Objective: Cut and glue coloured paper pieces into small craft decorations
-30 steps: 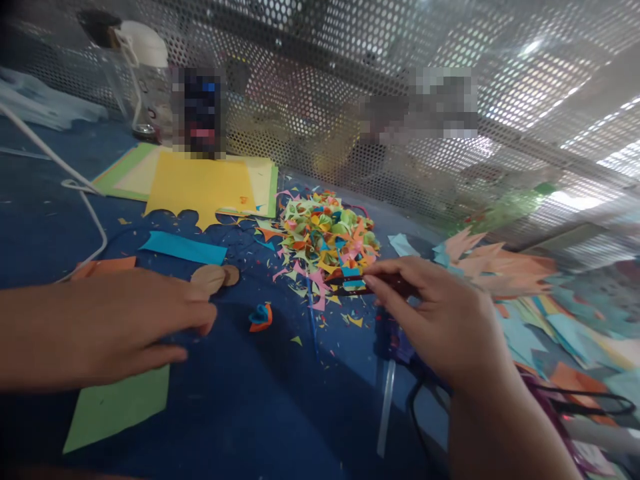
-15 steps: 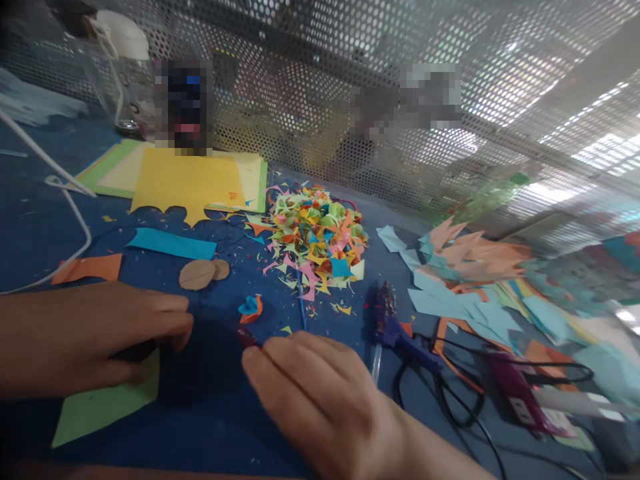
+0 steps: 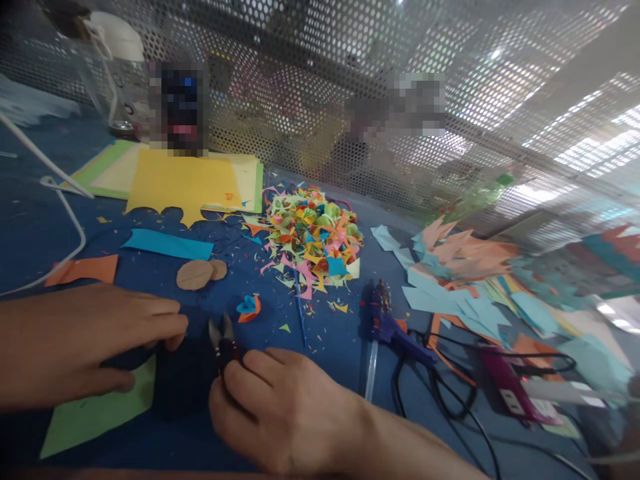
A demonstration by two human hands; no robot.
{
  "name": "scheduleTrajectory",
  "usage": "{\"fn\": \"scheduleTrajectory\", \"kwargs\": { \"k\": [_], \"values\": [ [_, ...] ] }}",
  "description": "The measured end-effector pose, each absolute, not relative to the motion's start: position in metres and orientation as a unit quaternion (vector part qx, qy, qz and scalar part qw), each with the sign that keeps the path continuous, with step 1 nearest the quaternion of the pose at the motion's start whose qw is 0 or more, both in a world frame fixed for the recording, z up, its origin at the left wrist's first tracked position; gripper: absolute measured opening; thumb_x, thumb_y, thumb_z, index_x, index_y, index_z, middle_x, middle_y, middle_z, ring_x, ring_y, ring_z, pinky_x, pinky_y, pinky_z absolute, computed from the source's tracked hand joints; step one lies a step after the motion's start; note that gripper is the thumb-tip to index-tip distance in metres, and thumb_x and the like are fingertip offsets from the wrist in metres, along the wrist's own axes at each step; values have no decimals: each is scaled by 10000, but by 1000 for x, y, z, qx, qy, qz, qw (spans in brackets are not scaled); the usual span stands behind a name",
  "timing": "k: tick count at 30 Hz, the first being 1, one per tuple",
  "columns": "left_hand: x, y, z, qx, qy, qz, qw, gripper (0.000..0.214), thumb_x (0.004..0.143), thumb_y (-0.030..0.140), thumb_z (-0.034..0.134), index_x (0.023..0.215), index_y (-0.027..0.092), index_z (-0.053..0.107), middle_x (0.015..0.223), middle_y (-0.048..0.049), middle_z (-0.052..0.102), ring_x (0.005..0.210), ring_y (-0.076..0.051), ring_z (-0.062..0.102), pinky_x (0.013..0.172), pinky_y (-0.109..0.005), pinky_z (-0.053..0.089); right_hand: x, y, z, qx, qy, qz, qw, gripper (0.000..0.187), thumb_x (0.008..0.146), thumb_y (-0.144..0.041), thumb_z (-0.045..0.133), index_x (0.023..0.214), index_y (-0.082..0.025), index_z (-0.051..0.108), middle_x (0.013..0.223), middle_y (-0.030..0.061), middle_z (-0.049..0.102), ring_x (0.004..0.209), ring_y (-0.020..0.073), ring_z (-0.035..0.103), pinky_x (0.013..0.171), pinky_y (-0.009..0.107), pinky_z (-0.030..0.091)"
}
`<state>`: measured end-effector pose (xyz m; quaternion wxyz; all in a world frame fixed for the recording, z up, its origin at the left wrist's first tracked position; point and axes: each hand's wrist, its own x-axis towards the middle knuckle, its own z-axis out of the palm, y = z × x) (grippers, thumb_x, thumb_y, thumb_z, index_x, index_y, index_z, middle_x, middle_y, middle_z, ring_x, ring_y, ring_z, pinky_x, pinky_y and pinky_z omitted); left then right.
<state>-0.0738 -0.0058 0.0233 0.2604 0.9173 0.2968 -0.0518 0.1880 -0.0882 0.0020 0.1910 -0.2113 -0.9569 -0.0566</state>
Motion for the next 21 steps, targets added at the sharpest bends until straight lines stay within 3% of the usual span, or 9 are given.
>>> {"fn": "scheduleTrajectory", "kwargs": {
  "k": [4, 9, 16, 21],
  "values": [
    [-65, -3, 37, 899, 316, -147, 266, 278, 681, 165, 689, 933, 267, 630, 900, -2, 670, 813, -208, 622, 634, -269, 378, 188, -89, -4, -238, -958, -30, 157, 164, 953, -194, 560, 1013, -109, 687, 818, 63, 690, 681, 167, 616, 574, 287, 520],
    [-54, -2, 47, 890, 323, -176, 271, 213, 691, 140, 678, 876, 231, 627, 855, 0, 652, 742, -179, 589, 583, -257, 332, 192, -89, -4, -263, -953, 5, 148, 316, 980, -387, 528, 1018, -111, 678, 873, 101, 697, 731, 187, 616, 610, 305, 518],
    [-58, -1, 39, 900, 287, -156, 287, 128, 683, 101, 623, 744, 212, 601, 799, -9, 640, 678, -159, 560, 563, -253, 336, 195, -87, -1, -281, -942, -6, 181, 194, 959, -248, 574, 982, -92, 686, 857, 99, 710, 707, 179, 612, 619, 300, 506],
    [-55, -1, 42, 882, 286, -133, 351, 149, 702, 77, 538, 668, 207, 602, 630, 23, 611, 553, -119, 527, 500, -214, 332, 197, -85, -1, -298, -932, 32, 201, 160, 952, -221, 582, 1003, -99, 672, 860, 91, 703, 723, 173, 604, 630, 297, 498]
  ]
}}
